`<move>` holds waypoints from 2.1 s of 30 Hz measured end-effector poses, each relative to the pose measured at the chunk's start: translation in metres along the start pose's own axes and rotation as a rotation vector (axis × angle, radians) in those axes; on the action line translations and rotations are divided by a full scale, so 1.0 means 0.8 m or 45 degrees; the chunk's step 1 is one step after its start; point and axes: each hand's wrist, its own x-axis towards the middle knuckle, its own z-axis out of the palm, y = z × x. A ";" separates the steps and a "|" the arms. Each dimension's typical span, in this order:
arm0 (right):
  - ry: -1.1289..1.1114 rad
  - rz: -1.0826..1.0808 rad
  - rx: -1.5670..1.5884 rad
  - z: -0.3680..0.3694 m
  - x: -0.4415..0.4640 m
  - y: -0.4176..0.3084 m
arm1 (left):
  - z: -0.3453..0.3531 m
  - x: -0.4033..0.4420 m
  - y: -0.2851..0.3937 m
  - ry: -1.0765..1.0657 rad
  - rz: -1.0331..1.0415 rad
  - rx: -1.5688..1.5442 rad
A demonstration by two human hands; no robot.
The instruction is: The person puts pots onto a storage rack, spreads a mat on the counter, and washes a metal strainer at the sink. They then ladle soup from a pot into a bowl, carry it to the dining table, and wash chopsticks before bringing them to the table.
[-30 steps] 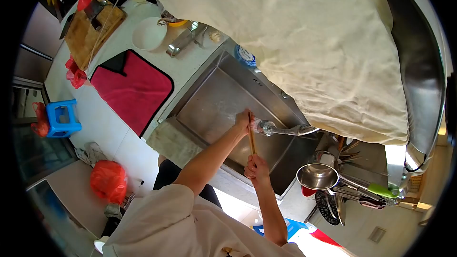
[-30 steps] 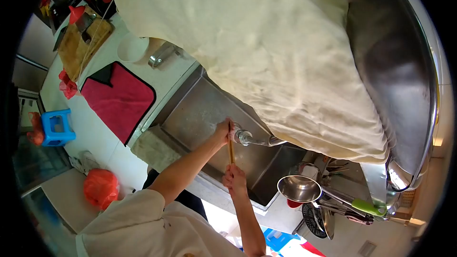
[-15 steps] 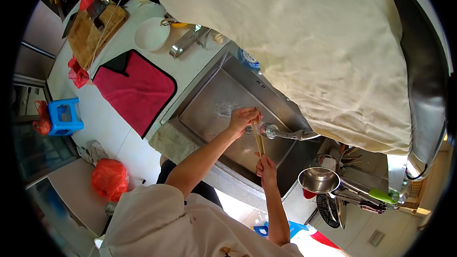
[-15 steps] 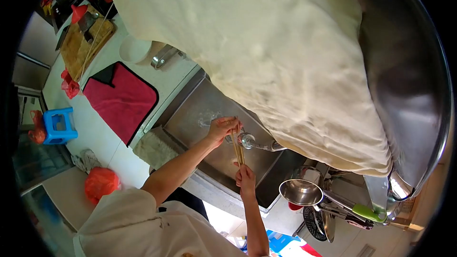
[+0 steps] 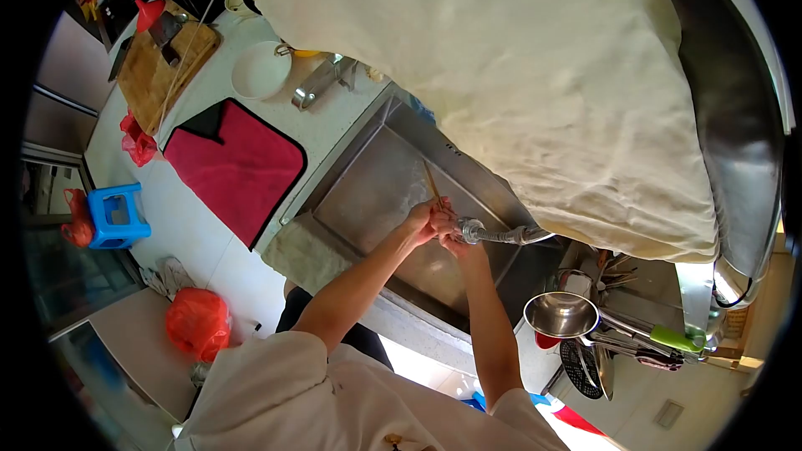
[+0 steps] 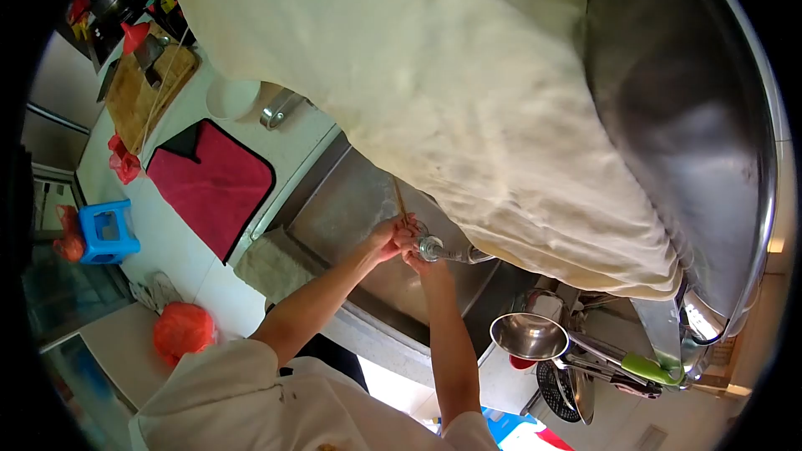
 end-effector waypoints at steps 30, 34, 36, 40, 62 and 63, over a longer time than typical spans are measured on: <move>0.258 -0.438 -0.946 -0.041 -0.124 0.084 | 0.010 -0.029 -0.012 -0.070 0.267 0.082; 0.473 -0.556 -1.032 -0.037 -0.114 0.097 | 0.003 -0.030 -0.020 -0.072 0.275 0.090; 0.601 -0.646 -1.120 -0.031 -0.109 0.113 | -0.004 -0.011 -0.014 -0.005 0.290 0.153; 0.622 -0.688 -1.131 -0.032 -0.109 0.136 | 0.000 0.027 0.003 -0.020 0.341 -0.205; 0.871 -0.913 -1.239 -0.043 -0.179 0.146 | 0.093 0.078 0.019 0.110 0.873 1.940; 0.928 -0.962 -1.241 -0.052 -0.180 0.145 | 0.100 0.069 0.017 0.043 0.936 2.065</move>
